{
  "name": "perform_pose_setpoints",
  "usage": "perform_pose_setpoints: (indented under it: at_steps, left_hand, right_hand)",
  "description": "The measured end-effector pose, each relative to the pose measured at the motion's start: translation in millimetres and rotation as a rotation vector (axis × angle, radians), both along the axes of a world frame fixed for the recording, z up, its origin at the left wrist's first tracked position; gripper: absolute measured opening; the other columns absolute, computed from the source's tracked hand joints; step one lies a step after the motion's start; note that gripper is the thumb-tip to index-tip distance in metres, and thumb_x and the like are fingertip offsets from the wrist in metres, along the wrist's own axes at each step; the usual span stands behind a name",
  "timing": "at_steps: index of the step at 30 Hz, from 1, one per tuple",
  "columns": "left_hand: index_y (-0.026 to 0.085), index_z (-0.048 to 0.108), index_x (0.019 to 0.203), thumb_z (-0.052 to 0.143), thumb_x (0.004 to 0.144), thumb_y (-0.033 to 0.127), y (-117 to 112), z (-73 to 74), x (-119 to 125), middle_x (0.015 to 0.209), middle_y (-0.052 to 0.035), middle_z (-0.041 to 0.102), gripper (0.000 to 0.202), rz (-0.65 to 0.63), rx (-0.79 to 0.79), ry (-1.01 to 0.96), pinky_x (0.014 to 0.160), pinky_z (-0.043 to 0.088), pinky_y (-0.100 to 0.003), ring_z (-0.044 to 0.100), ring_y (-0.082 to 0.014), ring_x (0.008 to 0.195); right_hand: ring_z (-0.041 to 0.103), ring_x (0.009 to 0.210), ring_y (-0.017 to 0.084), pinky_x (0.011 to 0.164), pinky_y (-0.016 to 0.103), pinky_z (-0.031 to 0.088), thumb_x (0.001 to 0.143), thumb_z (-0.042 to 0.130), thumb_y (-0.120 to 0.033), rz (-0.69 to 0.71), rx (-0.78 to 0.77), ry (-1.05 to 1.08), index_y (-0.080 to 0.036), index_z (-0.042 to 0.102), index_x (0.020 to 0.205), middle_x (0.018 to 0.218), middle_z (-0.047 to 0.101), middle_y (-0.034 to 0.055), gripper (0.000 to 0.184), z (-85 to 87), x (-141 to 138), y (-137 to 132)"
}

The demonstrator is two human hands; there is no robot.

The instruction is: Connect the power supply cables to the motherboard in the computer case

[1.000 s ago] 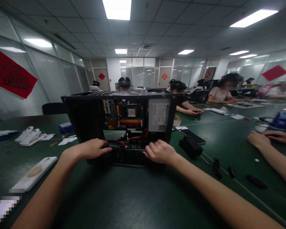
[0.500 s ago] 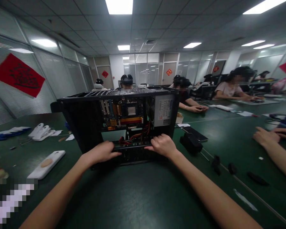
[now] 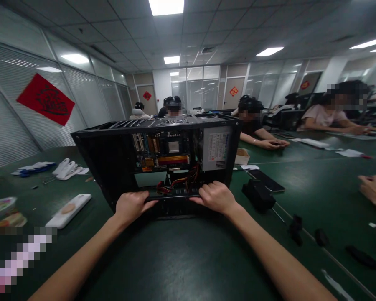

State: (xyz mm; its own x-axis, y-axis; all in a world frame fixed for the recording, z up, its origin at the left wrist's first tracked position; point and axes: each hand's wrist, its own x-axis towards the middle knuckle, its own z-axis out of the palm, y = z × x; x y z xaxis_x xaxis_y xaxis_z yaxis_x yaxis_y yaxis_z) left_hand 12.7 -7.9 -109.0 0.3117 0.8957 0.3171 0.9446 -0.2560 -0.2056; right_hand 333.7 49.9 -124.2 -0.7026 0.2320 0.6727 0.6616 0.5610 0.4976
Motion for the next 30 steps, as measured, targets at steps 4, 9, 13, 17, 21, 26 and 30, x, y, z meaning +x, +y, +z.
perform_pose_setpoints:
  at_steps: [4, 9, 13, 17, 21, 26, 30]
  left_hand:
    - [0.017, 0.068, 0.082, 0.029, 0.096, 0.064, 0.3, -1.1, -2.3, 0.074, -0.0103, 0.071, 0.063, -0.01, 0.013, 0.04, 0.055, 0.036, -0.028, 0.068, -0.0246, 0.067]
    - [0.017, 0.068, 0.08, 0.03, 0.097, 0.062, 2.6, 0.7, -4.5, 0.073, -0.0099, 0.071, 0.061, -0.04, -0.021, 0.069, 0.056, 0.037, -0.028, 0.067, -0.0231, 0.067]
    - [0.017, 0.068, 0.081, 0.029, 0.097, 0.062, 2.9, 3.2, -4.8, 0.073, -0.0098, 0.071, 0.061, -0.041, -0.035, 0.076, 0.057, 0.038, -0.028, 0.067, -0.0227, 0.067]
    - [0.017, 0.068, 0.082, 0.031, 0.097, 0.061, 0.3, 4.1, -6.8, 0.074, -0.0097, 0.071, 0.06, -0.042, -0.067, 0.091, 0.059, 0.04, -0.028, 0.067, -0.0229, 0.068]
    - [0.017, 0.069, 0.081, 0.034, 0.096, 0.062, -3.5, 2.9, -8.4, 0.075, -0.0097, 0.072, 0.059, -0.015, -0.078, 0.08, 0.06, 0.042, -0.029, 0.068, -0.0242, 0.069]
    - [0.017, 0.067, 0.082, 0.036, 0.096, 0.059, -5.0, 9.6, 1.2, 0.077, -0.0103, 0.071, 0.055, 0.004, -0.075, 0.023, 0.065, 0.047, -0.034, 0.067, -0.0262, 0.073]
    - [0.018, 0.067, 0.109, 0.041, 0.098, 0.046, -32.0, 9.6, 2.8, 0.104, -0.012, 0.072, 0.04, -0.052, -0.018, -0.143, 0.085, 0.051, -0.04, 0.067, -0.0263, 0.094]
  right_hand:
    - [0.044, 0.052, 0.013, 0.061, 0.032, 0.022, 0.097, 0.049, -0.049, 0.017, -0.003, 0.0, -0.017, 0.057, 0.058, 0.055, 0.056, 0.0018, 0.051, 0.9, 1.0, 0.2]
    - [0.044, 0.053, 0.013, 0.062, 0.032, 0.022, 0.098, 0.048, -0.048, 0.02, -0.022, -0.001, -0.017, 0.058, 0.059, 0.055, 0.057, 0.0018, 0.05, 1.8, 0.8, 0.8]
    - [0.044, 0.052, 0.013, 0.061, 0.032, 0.021, 0.098, 0.048, -0.047, 0.028, -0.036, -0.009, -0.017, 0.058, 0.059, 0.055, 0.057, 0.0018, 0.05, 2.2, 0.2, 0.0]
    - [0.043, 0.052, 0.013, 0.061, 0.033, 0.02, 0.098, 0.047, -0.048, 0.014, -0.038, -0.011, -0.017, 0.058, 0.059, 0.055, 0.057, 0.0019, 0.05, 2.3, -1.2, -5.7]
    - [0.043, 0.052, 0.013, 0.061, 0.033, 0.02, 0.097, 0.048, -0.048, 0.006, -0.026, 0.002, -0.018, 0.057, 0.059, 0.055, 0.056, 0.0019, 0.05, 0.9, -1.7, -12.6]
    - [0.043, 0.052, 0.013, 0.061, 0.033, 0.022, 0.096, 0.048, -0.052, -0.017, -0.04, 0.005, -0.018, 0.058, 0.059, 0.054, 0.056, 0.0022, 0.051, -0.7, -1.7, -11.7]
    - [0.048, 0.053, 0.014, 0.06, 0.033, 0.025, 0.097, 0.049, -0.049, -0.044, -0.09, -0.017, -0.017, 0.059, 0.061, 0.056, 0.058, 0.0033, 0.049, 7.7, -4.9, -12.3]
